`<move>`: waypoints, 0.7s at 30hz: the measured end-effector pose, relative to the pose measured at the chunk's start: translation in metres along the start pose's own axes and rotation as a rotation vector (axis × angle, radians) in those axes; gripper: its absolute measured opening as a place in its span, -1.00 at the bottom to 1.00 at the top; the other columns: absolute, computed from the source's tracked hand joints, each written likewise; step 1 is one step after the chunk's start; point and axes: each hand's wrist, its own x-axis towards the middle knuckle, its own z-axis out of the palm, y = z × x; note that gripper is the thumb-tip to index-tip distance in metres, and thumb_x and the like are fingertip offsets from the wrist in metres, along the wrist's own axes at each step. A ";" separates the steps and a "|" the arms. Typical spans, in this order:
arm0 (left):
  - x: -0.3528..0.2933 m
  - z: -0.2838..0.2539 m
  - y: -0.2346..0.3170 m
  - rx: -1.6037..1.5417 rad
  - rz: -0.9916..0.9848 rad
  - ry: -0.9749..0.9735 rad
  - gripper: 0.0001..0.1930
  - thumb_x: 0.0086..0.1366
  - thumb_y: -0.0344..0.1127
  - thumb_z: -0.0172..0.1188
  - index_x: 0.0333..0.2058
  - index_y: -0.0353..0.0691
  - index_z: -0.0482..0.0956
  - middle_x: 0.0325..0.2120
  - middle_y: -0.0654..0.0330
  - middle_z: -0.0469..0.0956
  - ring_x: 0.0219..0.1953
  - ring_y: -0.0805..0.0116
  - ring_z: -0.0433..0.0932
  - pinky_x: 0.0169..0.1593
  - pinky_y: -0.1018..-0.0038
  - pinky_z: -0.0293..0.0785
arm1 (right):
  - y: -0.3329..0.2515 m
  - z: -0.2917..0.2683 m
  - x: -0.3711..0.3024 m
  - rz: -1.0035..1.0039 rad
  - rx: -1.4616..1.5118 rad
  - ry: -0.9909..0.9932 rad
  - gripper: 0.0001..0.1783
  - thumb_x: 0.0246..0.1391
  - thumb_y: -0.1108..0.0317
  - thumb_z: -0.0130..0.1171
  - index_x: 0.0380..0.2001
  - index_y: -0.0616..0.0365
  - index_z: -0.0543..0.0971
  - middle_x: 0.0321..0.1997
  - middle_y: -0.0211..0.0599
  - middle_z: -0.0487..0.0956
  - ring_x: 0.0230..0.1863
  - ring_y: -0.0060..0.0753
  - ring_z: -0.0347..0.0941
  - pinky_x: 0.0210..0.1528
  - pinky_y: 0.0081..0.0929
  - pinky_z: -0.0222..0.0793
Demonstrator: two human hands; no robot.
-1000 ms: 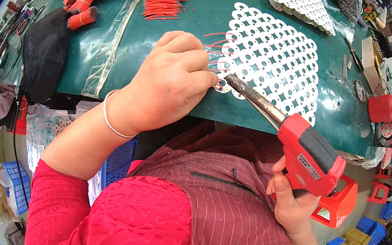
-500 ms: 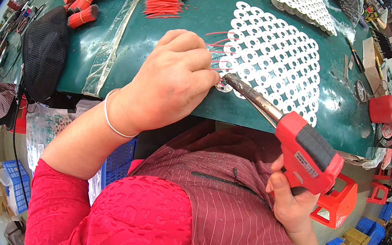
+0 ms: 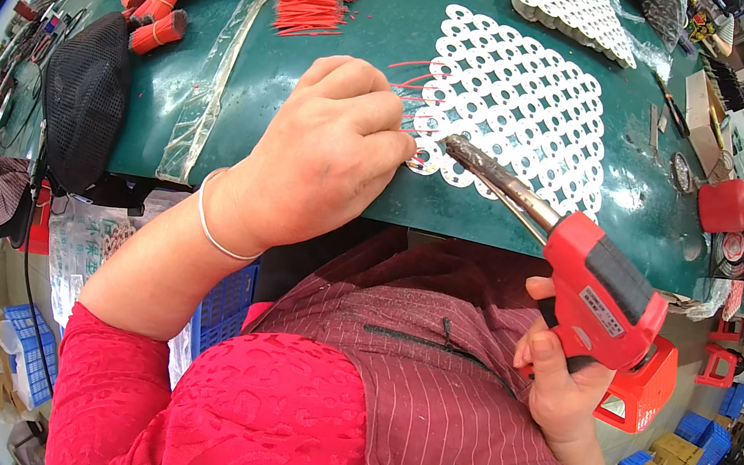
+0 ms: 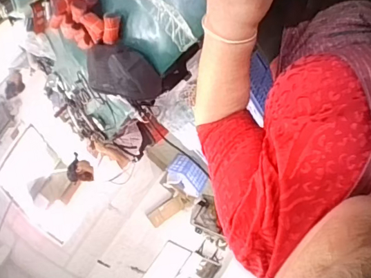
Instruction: The person solders thin red wires onto circular LED component boards with a soldering iron gun and a spool of solder.
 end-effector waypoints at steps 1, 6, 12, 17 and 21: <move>0.000 0.000 0.000 0.002 0.001 0.000 -0.83 -0.09 -0.50 0.38 -0.45 -0.20 0.63 -0.49 0.26 0.46 -0.25 0.19 0.48 -0.11 0.28 0.39 | -0.001 -0.001 -0.001 0.023 0.033 0.011 -0.43 0.17 0.60 0.22 0.25 0.29 0.34 0.11 0.00 0.58 -0.36 -0.64 0.50 -0.34 -0.66 0.46; 0.001 -0.001 0.005 0.013 0.022 0.053 -0.82 -0.08 -0.50 0.37 -0.43 -0.19 0.63 -0.47 0.26 0.47 -0.22 0.17 0.48 -0.06 0.24 0.40 | -0.001 -0.007 -0.005 0.035 0.045 0.024 -0.43 0.17 0.61 0.22 0.24 0.30 0.34 0.11 0.03 0.57 -0.36 -0.64 0.49 -0.35 -0.67 0.45; -0.001 -0.001 0.005 -0.011 0.042 -0.006 -0.81 -0.05 -0.47 0.38 -0.39 -0.17 0.64 -0.49 0.27 0.44 -0.25 0.19 0.48 0.03 0.16 0.43 | -0.003 -0.008 -0.009 0.041 0.033 0.000 -0.44 0.17 0.60 0.23 0.23 0.29 0.35 0.09 -0.01 0.58 -0.34 -0.63 0.50 -0.35 -0.66 0.45; -0.001 -0.001 0.005 -0.029 0.037 -0.044 -0.81 -0.04 -0.46 0.39 -0.38 -0.17 0.64 -0.50 0.28 0.43 -0.29 0.20 0.46 0.04 0.14 0.44 | -0.001 -0.008 -0.015 0.047 -0.010 0.000 -0.48 0.16 0.61 0.24 0.20 0.29 0.39 0.04 -0.09 0.60 -0.35 -0.63 0.50 -0.35 -0.66 0.46; -0.001 0.000 0.005 -0.016 0.051 -0.035 -0.81 -0.04 -0.46 0.38 -0.38 -0.17 0.64 -0.50 0.28 0.42 -0.30 0.20 0.46 0.04 0.15 0.45 | 0.001 -0.008 -0.018 0.102 -0.028 0.026 -0.53 0.16 0.62 0.25 0.14 0.29 0.44 -0.02 -0.13 0.62 -0.36 -0.63 0.50 -0.34 -0.65 0.47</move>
